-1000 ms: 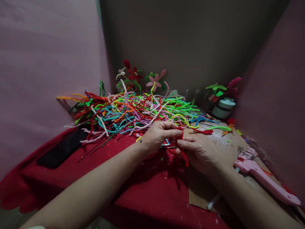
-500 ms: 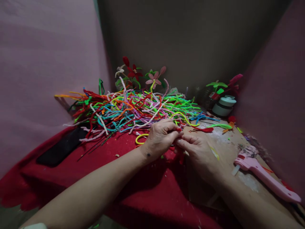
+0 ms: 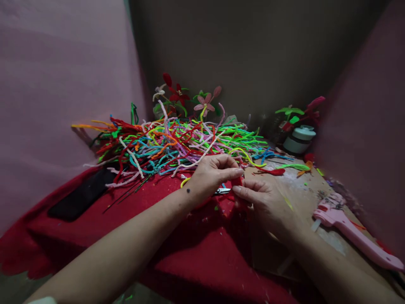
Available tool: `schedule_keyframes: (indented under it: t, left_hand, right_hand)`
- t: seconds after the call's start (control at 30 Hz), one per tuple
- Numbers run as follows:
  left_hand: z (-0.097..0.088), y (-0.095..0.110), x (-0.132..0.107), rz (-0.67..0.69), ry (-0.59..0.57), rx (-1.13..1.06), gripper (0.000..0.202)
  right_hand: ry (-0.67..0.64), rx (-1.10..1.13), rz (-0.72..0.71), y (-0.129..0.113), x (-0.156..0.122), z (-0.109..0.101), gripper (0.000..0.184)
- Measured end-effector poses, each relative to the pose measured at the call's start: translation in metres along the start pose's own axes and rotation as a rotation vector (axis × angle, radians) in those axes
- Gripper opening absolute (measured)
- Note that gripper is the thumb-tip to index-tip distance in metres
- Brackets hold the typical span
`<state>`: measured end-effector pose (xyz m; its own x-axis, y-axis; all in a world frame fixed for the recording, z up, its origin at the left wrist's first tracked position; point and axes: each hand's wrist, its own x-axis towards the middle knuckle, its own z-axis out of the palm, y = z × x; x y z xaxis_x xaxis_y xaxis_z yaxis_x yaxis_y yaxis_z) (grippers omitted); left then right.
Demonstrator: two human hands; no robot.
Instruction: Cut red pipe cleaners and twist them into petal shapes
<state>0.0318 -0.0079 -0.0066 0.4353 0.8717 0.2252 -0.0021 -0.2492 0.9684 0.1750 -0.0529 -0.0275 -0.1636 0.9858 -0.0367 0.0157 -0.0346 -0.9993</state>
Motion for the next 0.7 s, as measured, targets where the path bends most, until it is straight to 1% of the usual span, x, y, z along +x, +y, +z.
schedule_keyframes:
  t: [0.17, 0.23, 0.33, 0.47, 0.53, 0.7]
  left_hand:
    - [-0.0024, 0.0015, -0.0004, 0.126, 0.035, 0.376, 0.014]
    - [-0.003, 0.0015, -0.0001, 0.163, 0.029, 0.475, 0.016]
    - [-0.0036, 0.0001, 0.0004, 0.144, 0.025, 0.499, 0.018]
    - [-0.0049, -0.0038, 0.0014, 0.113, -0.008, 0.435, 0.017]
    - [-0.0051, -0.0048, 0.0017, 0.129, -0.019, 0.421, 0.017]
    - [-0.0009, -0.0048, 0.0, 0.197, 0.039, 0.46, 0.014]
  right_hand:
    - [-0.005, 0.004, 0.034, 0.0004, 0.0005, 0.0033, 0.035]
    - [-0.01, 0.032, 0.054, 0.0004, 0.0007, 0.0044, 0.035]
    - [-0.012, 0.077, 0.065, 0.0018, 0.0007, 0.0044, 0.034]
    - [-0.024, 0.074, 0.069, 0.0038, 0.0004, 0.0032, 0.028]
    - [-0.029, 0.045, 0.048, 0.003, 0.0002, 0.0034, 0.028]
    - [0.003, 0.036, 0.033, 0.0024, 0.0011, 0.0028, 0.031]
